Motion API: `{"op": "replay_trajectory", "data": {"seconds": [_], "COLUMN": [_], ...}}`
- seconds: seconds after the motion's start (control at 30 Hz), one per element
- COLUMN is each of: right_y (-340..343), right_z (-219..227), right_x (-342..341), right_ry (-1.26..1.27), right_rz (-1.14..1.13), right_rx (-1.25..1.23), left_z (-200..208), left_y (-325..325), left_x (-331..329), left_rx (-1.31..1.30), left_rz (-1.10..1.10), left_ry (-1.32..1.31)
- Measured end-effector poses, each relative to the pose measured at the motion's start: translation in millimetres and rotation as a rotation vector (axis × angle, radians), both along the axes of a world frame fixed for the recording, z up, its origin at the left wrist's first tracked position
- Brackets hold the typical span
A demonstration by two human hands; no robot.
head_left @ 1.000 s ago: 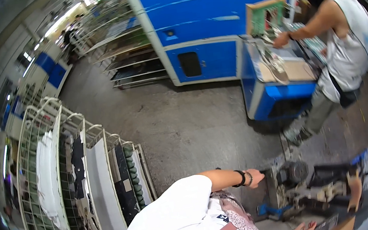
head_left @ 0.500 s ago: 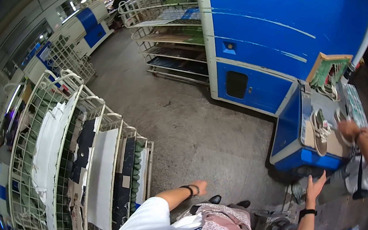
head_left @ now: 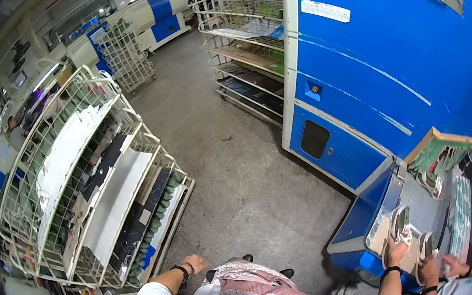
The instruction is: Manually processing shoes by fitting them onto lasts and operating assembly machines at various factory stations.
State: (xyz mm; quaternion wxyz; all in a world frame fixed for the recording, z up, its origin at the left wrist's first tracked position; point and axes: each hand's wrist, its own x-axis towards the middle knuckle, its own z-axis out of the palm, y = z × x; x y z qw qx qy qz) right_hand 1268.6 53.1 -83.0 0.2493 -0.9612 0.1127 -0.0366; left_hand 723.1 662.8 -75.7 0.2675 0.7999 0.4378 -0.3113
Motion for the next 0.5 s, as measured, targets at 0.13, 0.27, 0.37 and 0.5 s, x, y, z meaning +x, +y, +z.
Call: {"op": "replay_trajectory", "data": {"seconds": [0.13, 0.27, 0.37, 0.5], "right_y": [2.5, 63.9, 114.5, 165.5], "right_z": [-12.8, 23.5, 16.2, -4.5], "right_x": [4.1, -45.9, -117.7, -241.4], "right_ry": [-0.441, -0.062, -0.184, -0.116], "right_rz": [0.055, -0.137, -0.136, -0.248], "right_rx": [0.062, -0.090, 0.003, 0.516], "left_z": [-20.9, -37.2, -31.9, -56.8], "left_y": [8.7, 40.5, 66.6, 101.0], "left_x": [9.2, 42.4, 95.0, 179.8], "left_rx": [0.004, -0.073, -0.071, -0.159], "left_rz": [-0.050, -0.095, -0.264, -0.523], "left_ry": [-0.002, -0.010, -0.016, -0.140]}}
